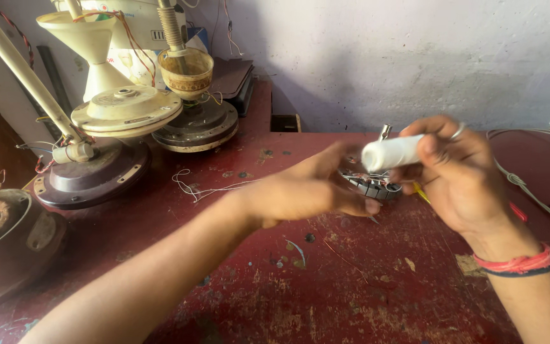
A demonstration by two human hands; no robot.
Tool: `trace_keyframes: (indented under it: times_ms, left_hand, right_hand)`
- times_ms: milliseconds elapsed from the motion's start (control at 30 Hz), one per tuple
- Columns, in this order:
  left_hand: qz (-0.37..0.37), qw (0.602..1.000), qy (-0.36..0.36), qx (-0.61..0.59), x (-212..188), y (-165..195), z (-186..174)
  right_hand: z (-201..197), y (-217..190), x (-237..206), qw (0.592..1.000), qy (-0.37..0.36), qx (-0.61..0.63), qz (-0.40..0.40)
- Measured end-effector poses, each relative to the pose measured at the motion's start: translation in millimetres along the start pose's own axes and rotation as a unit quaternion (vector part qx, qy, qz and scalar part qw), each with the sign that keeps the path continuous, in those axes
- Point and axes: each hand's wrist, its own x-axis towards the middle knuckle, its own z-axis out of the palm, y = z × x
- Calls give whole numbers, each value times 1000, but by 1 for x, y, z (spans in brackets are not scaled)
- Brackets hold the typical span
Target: The person winds white enamel wire around the slots of a motor stator, using pliers to cut the wire and a screwdriver to adjust the winding. The person repeats this process for multiple slots on the stator.
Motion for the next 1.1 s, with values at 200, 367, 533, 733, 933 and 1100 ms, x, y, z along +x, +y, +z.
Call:
trace_keyframes:
  times_ms: [200,367,533,733,933,1100]
  left_hand:
    - [73,982,81,-154,9,-6,18]
    - [-29,976,174,-129,9,-6,25]
    - [-54,969,138,-197,12,-12,24]
    - [-44,993,84,72,6,1,-4]
    - [-92,912,41,398,-33,64,-34]
    - [-206,863,56,457,-74,113,-50]
  right_hand:
    - [17,8,-3,999,-21,38,19]
    - [19,9,-2,1000,-8,-7,-21]
    - [16,9,-2,997,48,-28,-46]
    - [6,10,-2,995,82,-22,-58]
    - [-10,17,-7,996,58,1,-67]
    - [-22,18,-6,995,66,2,-72]
